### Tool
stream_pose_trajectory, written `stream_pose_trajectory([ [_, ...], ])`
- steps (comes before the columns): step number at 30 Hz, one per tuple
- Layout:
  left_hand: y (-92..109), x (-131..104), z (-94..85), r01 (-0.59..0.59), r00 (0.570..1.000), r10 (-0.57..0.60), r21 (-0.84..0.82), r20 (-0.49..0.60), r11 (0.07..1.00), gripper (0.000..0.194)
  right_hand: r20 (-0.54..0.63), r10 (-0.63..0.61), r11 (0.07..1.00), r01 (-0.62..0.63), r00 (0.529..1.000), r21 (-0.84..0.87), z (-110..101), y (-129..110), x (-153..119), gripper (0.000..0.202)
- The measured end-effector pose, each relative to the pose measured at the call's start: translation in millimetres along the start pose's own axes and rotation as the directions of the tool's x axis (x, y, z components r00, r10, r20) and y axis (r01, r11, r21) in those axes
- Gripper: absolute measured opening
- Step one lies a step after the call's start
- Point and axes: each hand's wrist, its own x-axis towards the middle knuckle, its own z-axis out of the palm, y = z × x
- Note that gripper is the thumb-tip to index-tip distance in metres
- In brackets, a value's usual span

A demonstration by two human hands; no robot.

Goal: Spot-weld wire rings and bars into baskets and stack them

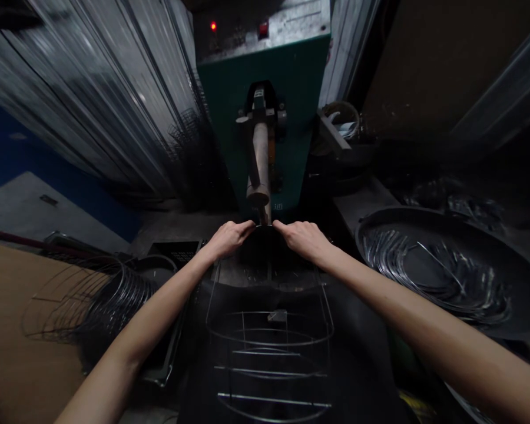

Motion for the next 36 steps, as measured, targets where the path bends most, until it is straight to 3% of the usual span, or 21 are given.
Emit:
stream_pose_trajectory([
  [9, 3.3, -0.6, -4.1, 0.041, 0.999, -0.04, -0.036, 0.024, 0.999, 0.038, -0.046, 0.02, 0.998, -0.017, 0.999, 0.057, 8.6, 3.2, 3.7, 0.031],
  [24, -10.3, -3.5, -1.5, 0.006, 1.0, -0.007, -0.09, -0.008, 0.996, 0.036, -0.078, 0.05, 0.98, -0.034, 0.996, 0.196, 7.7, -0.2, 7.2, 0.041],
  [36, 0.2, -3.4, -0.5, 0.022, 0.999, -0.023, -0.045, -0.024, 0.999, 0.037, -0.077, 0.059, 0.975, -0.041, 0.995, 0.216, 6.2, 4.1, 7.6, 0.038],
])
